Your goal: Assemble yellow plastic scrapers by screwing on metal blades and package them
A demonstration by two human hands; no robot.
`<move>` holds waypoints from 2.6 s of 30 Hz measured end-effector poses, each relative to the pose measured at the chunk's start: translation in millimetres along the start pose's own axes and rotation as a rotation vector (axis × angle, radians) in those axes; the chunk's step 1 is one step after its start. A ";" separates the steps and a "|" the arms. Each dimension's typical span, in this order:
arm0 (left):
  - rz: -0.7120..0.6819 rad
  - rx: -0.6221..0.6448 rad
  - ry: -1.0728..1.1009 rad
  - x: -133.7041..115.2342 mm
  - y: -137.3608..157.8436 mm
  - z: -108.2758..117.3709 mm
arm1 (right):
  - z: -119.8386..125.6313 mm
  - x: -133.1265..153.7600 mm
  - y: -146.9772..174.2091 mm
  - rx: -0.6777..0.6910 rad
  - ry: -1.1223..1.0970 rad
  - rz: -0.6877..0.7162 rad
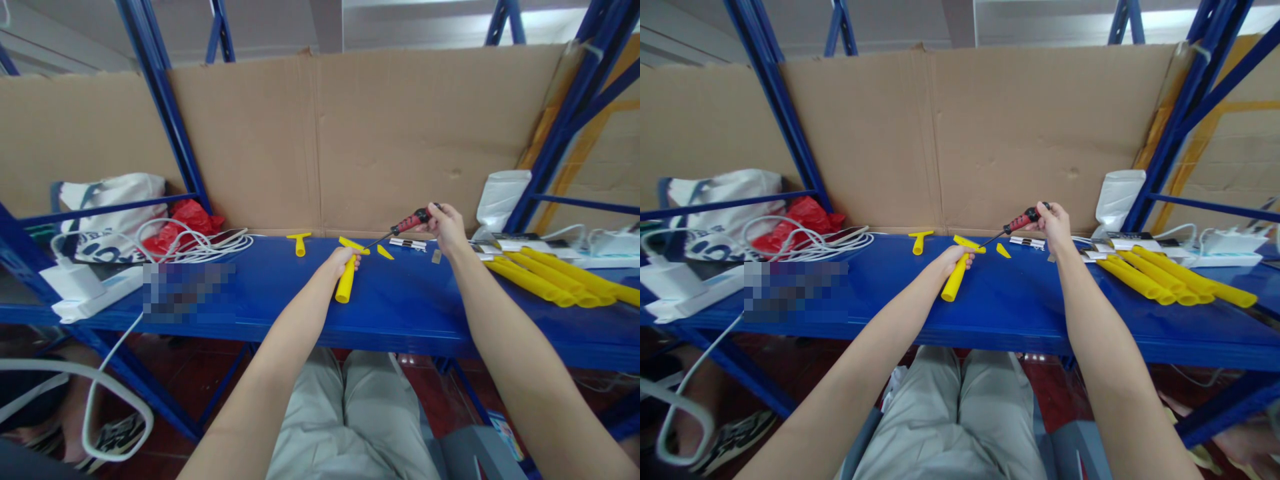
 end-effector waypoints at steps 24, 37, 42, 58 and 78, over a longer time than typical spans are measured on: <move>-0.022 0.017 -0.020 5.8 -14.4 6.5 | -3.1 4.5 1.2 -0.033 -0.062 0.069; -0.009 -0.023 -0.062 5.5 -10.2 5.1 | -7.2 14.9 10.8 -0.087 -0.044 0.083; 0.012 -0.035 -0.090 3.3 1.9 -1.2 | -6.6 19.2 14.0 -0.020 -0.136 0.002; 0.015 -0.096 -0.137 -1.8 18.9 -8.9 | -7.6 15.4 13.7 0.040 -0.228 -0.120; 0.043 -0.105 -0.137 -0.9 14.5 -6.4 | -6.3 11.6 11.1 0.099 -0.232 -0.114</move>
Point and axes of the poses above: each hand's wrist, its own y-axis away from the middle knuckle, its own z-axis out of the back of the hand, x = y × z, the point moved 1 cm from there along -y, towards the middle knuckle, and after that the axes turned 12 degrees about y, right-handed, at the moved point
